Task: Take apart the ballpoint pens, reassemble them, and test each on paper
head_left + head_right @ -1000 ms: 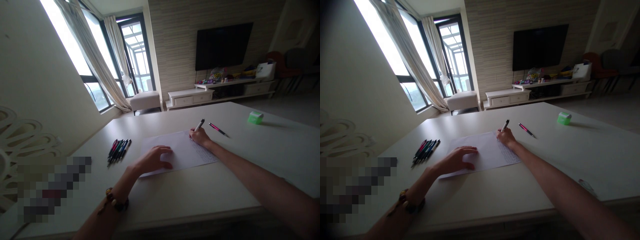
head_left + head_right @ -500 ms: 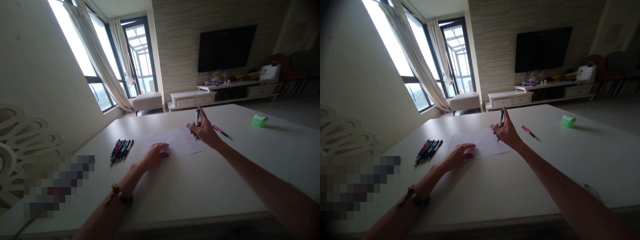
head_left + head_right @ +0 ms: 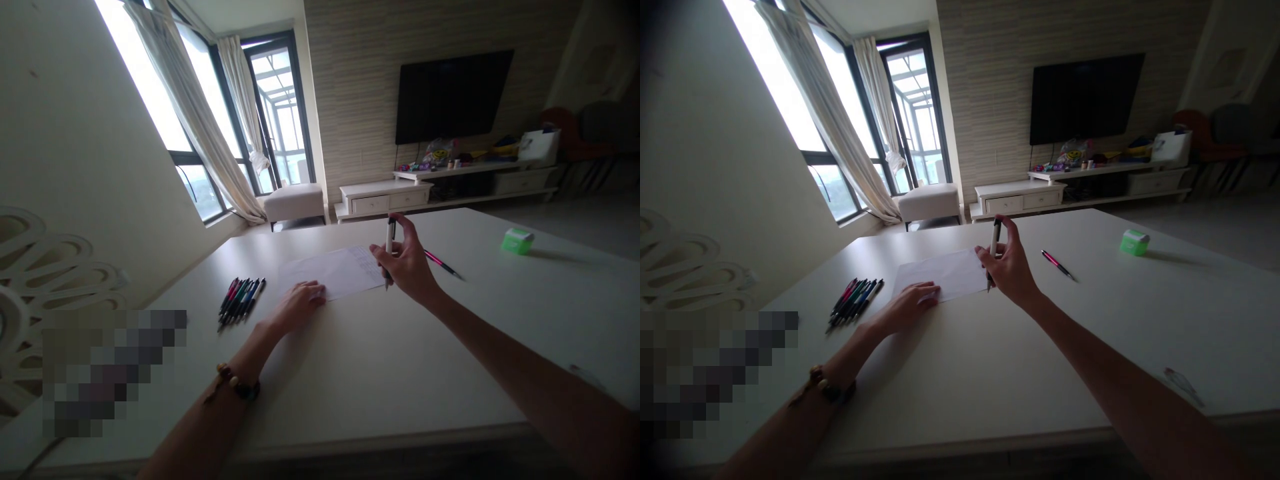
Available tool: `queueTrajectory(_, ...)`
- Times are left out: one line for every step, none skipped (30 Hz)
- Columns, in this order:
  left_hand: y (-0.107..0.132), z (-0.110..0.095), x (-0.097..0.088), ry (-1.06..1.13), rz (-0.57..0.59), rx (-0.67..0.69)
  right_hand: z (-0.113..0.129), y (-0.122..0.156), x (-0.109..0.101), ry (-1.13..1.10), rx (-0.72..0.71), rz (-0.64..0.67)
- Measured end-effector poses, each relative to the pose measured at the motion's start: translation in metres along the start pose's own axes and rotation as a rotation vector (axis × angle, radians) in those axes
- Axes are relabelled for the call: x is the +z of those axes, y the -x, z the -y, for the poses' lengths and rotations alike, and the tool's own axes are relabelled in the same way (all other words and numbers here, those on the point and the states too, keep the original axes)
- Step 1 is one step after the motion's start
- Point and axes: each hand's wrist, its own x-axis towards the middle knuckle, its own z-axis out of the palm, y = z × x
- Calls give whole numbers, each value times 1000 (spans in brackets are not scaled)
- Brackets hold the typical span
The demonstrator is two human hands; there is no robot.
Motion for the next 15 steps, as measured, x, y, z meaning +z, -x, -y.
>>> queueTrajectory(-2,1,3,13,4,8,1,1,1,3,-1,-2)
queueTrajectory(-5,1,5,24,3,12,1,1,2,4,0,-3)
queueTrajectory(-8,2,7,32,-2,8,1,2,3,4,2,0)
queueTrajectory(-11,1,8,36,-13,-1,1,3,3,4,5,8)
queueTrajectory(-12,1,9,36,-28,-14,1,3,4,6,8,20)
queueTrajectory(-13,0,9,33,-48,-29,0,4,4,9,9,29)
queueTrajectory(-14,0,8,27,-69,-43,-1,4,4,13,9,38)
queueTrajectory(-13,0,7,22,-91,-53,-2,4,4,18,9,46)
queueTrajectory(-12,0,6,19,-111,-57,-3,4,4,27,6,49)
queueTrajectory(-11,0,4,17,-130,-57,-5,3,3,41,3,51)
queueTrajectory(-10,1,2,13,-145,-57,-8,1,2,61,-1,49)
queueTrajectory(-8,2,1,7,-159,-61,-13,-2,0,88,-3,45)
queueTrajectory(-7,4,-1,-4,-173,-70,-18,-5,-3,123,-3,40)
queueTrajectory(-7,5,-2,-19,-187,-84,-25,-9,-7,169,1,34)
queueTrajectory(-6,6,-4,-36,-201,-102,-33,-13,-12,225,13,33)
